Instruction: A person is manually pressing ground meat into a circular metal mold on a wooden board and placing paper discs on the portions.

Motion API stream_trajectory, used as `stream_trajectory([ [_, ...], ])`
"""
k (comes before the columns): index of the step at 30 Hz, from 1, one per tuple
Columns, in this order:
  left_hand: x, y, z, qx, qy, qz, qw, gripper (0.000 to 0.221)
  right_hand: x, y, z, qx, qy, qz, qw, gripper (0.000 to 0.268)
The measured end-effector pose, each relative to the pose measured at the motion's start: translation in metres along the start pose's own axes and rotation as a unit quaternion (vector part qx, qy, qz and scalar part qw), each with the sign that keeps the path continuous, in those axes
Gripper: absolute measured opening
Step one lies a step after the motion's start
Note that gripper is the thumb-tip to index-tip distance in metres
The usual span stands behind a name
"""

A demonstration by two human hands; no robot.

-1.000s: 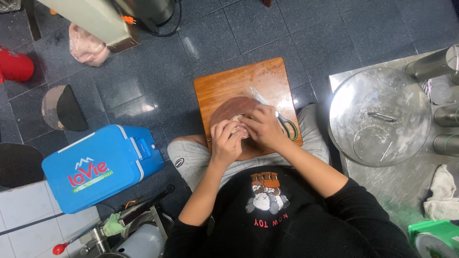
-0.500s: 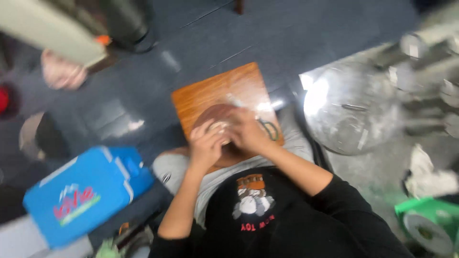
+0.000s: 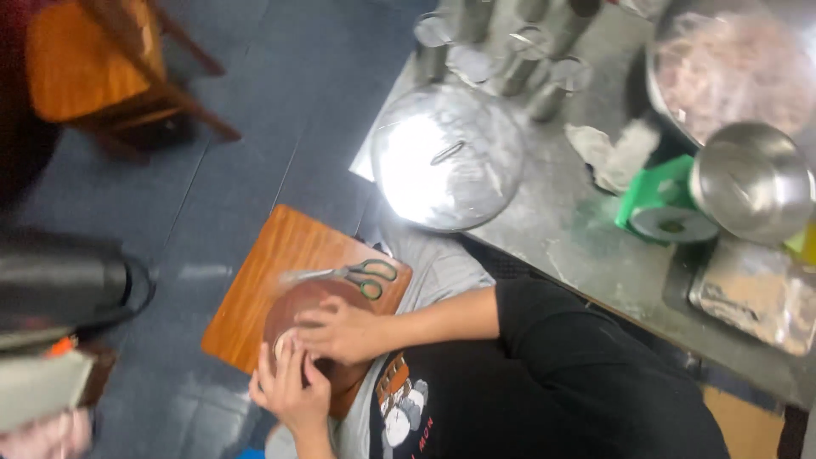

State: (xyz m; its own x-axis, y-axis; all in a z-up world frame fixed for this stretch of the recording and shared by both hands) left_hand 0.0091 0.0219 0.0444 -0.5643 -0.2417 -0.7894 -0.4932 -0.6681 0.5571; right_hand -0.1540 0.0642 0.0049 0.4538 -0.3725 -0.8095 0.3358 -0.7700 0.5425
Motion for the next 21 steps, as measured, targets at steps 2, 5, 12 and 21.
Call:
stream_trajectory([
  [2,0.006,0.006,-0.002,0.041,-0.082,-0.019,0.996,0.026,-0.009,0.004,0.002,-0.006,-0.020,0.031,0.999,0.034],
  [5,0.012,0.003,-0.010,0.069,-0.156,-0.042,0.985,0.029,-0.021,0.006,0.004,-0.027,-0.025,0.054,0.998,0.022],
  [12,0.016,-0.002,-0.019,0.056,-0.151,-0.057,0.985,0.031,-0.094,0.009,0.090,-0.117,-0.002,0.249,0.962,0.030],
  [21,0.017,-0.013,-0.023,-0.009,-0.073,-0.087,0.994,0.030,-0.138,-0.256,0.402,0.397,-0.246,0.230,0.854,0.025],
])
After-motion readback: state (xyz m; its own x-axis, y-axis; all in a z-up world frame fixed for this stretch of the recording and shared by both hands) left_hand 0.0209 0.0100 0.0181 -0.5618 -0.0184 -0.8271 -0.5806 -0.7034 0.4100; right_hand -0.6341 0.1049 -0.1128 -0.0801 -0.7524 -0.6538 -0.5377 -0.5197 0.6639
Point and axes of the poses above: each hand's wrist, its own y-axis towards the middle knuckle, its own x-axis out of the palm, z = x × y, the point moved 1 cm from there along y, towards the middle knuckle, and after that the axes turned 7 degrees about -x, right-handed, at the moved point
